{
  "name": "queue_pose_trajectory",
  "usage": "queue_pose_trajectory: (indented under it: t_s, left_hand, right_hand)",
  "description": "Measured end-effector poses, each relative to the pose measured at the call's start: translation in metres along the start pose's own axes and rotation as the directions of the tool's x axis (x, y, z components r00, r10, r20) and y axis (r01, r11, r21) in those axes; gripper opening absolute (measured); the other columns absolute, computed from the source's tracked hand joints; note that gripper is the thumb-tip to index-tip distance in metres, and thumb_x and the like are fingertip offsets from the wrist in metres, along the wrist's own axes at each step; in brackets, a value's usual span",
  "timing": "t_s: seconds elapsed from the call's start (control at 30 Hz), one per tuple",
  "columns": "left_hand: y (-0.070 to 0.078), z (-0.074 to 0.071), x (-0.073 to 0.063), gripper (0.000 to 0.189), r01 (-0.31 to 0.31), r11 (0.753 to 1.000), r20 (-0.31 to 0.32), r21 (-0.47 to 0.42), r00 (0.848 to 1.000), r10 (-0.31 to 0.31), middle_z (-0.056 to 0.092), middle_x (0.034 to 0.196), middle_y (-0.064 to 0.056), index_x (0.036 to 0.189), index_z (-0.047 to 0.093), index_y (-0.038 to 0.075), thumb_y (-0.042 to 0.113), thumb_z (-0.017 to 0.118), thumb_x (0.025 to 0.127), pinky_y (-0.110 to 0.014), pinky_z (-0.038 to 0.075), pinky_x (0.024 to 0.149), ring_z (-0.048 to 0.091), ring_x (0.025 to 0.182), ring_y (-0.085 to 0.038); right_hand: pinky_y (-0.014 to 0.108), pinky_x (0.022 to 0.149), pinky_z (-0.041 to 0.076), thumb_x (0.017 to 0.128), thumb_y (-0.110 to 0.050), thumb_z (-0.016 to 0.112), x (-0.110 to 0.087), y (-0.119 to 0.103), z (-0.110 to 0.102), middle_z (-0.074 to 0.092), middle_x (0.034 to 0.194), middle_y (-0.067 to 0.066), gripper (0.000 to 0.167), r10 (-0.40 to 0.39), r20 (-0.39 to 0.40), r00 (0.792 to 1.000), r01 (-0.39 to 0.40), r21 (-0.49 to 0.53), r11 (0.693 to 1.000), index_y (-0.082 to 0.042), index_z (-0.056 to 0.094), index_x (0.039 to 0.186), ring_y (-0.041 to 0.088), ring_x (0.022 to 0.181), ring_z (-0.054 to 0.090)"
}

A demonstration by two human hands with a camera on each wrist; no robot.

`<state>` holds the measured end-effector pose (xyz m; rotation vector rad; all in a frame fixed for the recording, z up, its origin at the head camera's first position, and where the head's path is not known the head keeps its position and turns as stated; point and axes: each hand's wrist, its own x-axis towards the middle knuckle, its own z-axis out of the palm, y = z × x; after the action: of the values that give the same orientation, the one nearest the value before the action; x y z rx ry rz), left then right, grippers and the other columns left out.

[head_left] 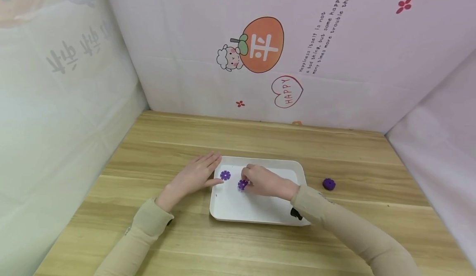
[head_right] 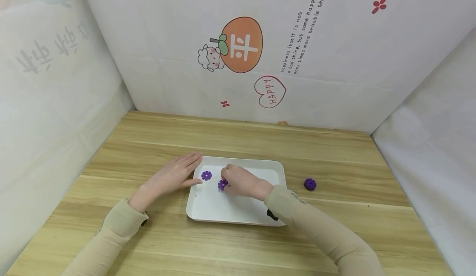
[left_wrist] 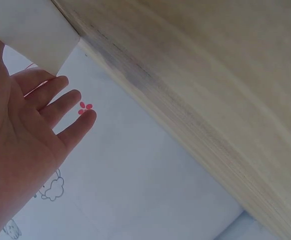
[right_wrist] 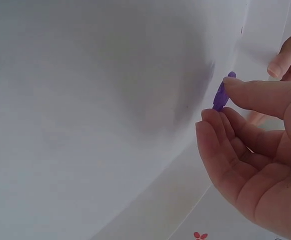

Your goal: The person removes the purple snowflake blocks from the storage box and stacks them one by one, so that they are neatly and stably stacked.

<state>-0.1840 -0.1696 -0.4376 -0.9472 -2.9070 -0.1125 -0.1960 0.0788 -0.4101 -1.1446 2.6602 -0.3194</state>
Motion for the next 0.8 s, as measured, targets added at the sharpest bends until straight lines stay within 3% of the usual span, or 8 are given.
queue_pose_trajectory:
  t_s: [0.8]
  left_hand:
    - [0.0, 0.003, -0.001, 0.077, -0.014, 1.0, -0.037, -0.014, 0.999, 0.013, 0.043, 0.155, -0.018, 0.147, 0.044, -0.001, 0.055, 0.056, 0.095, -0.052, 0.042, 0.116, 0.043, 0.143, -0.035]
  right_hand:
    - [0.021, 0.066, 0.054, 0.087, -0.009, 0.075, -0.04, 0.041, -0.017, 0.068, 0.088, 0.008, 0.014, 0.082, -0.081, 0.993, -0.08, 0.019, 0.997, -0.001, 0.067, 0.094, 0.015, 0.076, 0.063]
